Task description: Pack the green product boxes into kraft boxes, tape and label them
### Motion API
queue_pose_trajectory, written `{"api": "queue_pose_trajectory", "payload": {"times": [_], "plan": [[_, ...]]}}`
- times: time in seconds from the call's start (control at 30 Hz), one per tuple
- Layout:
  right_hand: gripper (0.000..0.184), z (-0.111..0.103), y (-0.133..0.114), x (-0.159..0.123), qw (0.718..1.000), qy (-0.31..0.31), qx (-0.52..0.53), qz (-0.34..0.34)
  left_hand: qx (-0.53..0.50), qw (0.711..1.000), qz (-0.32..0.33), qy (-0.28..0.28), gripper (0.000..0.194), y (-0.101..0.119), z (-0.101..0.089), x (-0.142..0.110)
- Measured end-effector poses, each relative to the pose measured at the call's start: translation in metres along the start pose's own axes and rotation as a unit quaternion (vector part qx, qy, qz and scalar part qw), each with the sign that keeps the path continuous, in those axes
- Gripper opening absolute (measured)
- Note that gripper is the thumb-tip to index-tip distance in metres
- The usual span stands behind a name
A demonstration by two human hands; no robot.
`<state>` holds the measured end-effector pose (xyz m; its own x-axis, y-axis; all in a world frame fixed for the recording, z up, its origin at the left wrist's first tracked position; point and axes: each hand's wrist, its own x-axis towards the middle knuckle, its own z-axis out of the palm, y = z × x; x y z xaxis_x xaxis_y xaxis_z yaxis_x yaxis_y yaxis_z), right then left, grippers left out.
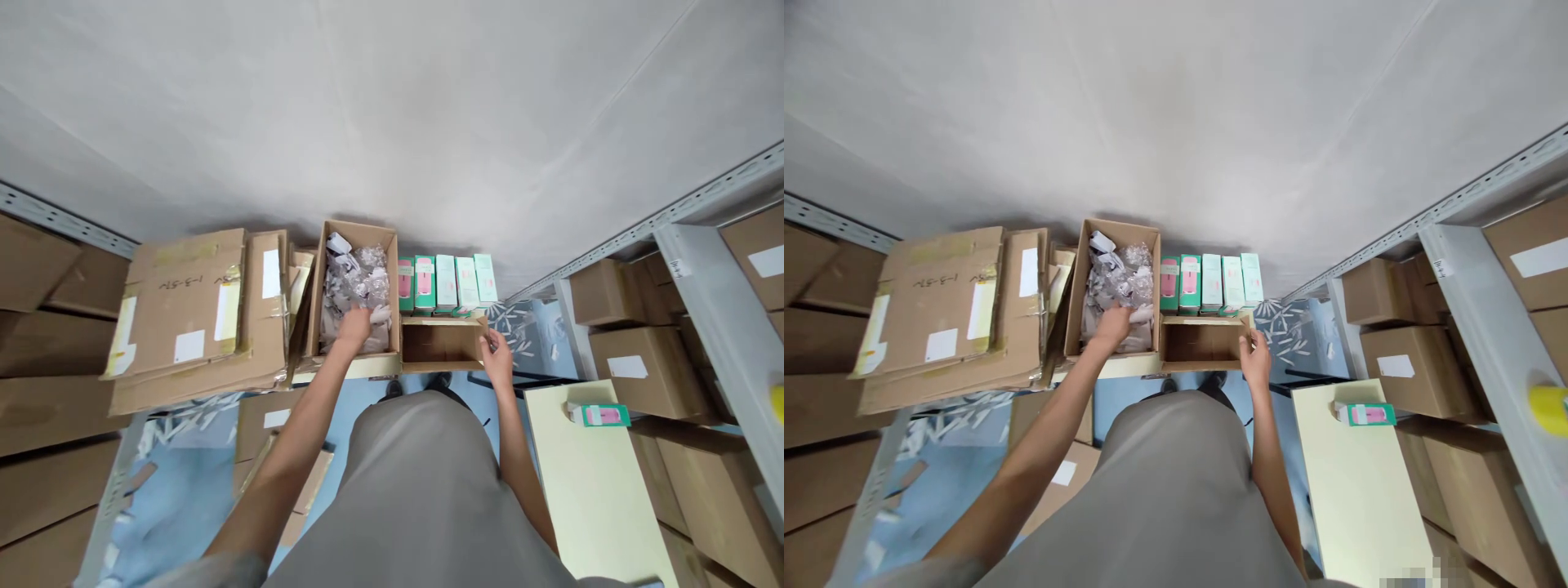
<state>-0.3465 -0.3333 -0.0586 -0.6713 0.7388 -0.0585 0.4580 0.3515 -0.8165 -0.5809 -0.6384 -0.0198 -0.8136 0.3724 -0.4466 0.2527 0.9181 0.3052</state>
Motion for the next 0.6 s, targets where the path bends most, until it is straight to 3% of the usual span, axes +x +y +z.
{"api": "queue_pose_trajectory", "payload": {"times": [0.1, 0.27, 0.37, 0.5, 0.6], "plan": [[0.064, 0.002, -0.002, -0.002, 1.0, -0.007, 0.016, 0.0, 0.025, 0.999, -0.022, 0.022, 0.041, -0.006, -0.013, -0.004], [0.063, -0.004, 0.002, -0.001, 1.0, -0.014, 0.022, 0.007, 0.029, 0.992, -0.054, 0.112, 0.037, -0.027, -0.046, -0.009], [0.06, -0.009, 0.001, 0.003, 0.999, -0.025, 0.02, 0.003, 0.028, 0.991, -0.058, 0.12, 0.037, -0.035, -0.056, -0.005], [0.058, -0.013, -0.001, 0.006, 0.999, -0.035, 0.02, 0.0, 0.049, 0.997, -0.041, 0.05, 0.041, -0.031, -0.046, -0.004], [0.057, -0.014, 0.0, 0.006, 0.999, -0.038, 0.019, -0.005, 0.034, 0.996, 0.014, -0.077, 0.043, -0.016, -0.025, -0.009]]}}
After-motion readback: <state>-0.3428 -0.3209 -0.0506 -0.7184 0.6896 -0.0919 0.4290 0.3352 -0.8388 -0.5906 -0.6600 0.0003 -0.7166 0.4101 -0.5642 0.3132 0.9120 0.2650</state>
